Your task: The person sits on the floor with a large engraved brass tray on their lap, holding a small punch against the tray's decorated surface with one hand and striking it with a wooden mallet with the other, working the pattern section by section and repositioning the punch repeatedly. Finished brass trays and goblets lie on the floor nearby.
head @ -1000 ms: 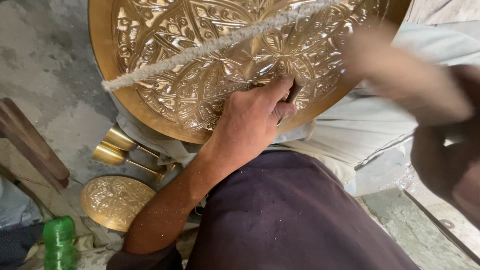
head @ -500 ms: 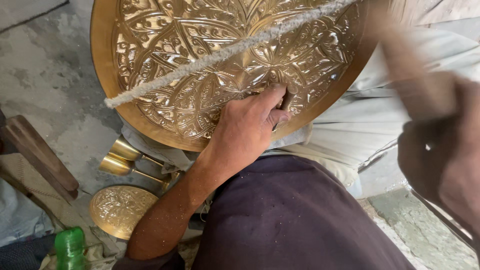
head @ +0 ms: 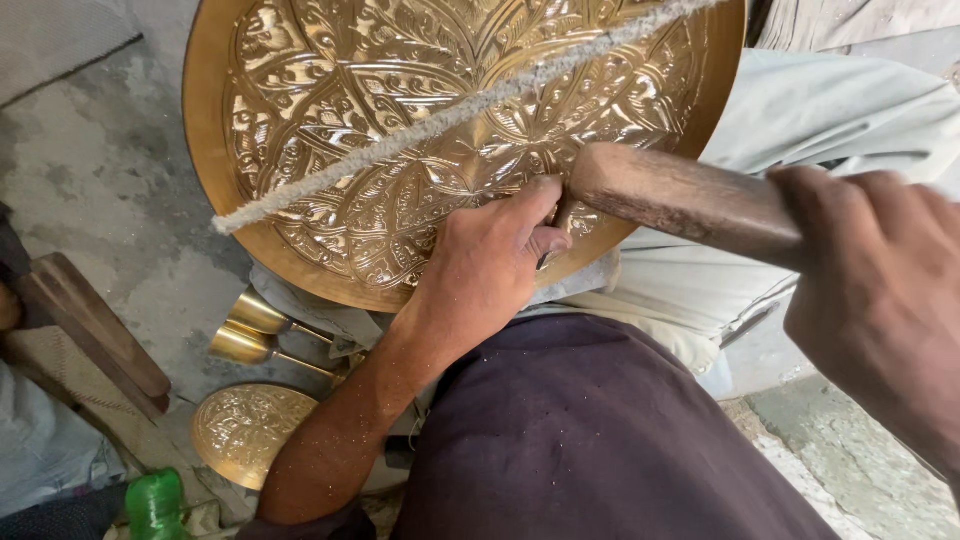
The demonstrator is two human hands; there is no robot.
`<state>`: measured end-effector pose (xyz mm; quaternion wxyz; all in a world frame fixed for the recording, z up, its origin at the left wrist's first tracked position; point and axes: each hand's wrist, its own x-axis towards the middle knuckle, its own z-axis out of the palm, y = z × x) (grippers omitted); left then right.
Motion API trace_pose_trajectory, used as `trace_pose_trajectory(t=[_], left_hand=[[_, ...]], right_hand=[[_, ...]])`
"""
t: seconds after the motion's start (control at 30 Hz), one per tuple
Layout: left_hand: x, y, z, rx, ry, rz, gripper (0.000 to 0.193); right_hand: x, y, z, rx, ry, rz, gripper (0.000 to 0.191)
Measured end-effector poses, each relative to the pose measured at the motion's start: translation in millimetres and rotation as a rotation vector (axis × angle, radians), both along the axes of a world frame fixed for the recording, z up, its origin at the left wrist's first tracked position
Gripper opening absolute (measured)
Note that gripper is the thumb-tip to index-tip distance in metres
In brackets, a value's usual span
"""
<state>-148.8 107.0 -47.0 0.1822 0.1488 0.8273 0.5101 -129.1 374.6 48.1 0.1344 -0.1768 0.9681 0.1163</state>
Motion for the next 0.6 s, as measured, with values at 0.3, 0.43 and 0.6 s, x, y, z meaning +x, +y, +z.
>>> trace_pose_trajectory(t=[0.3,0.43,0.6], left_hand=[[0,0,-2,-0.010,-0.015,-0.037,0.026],[-2,1,-2,-0.029,-0.007,-0.047,0.030],[-3,0,4,-0.046,-0.007,-0.050,0.027]], right_hand=[[-2,5,-2,-0.526,-0.089,-0.359,0.041],[-4,6,-6,-0.290,-0.190,-0.504,0.057],[4,19,-9,-0.225,-0.050,-0.173,0.048]])
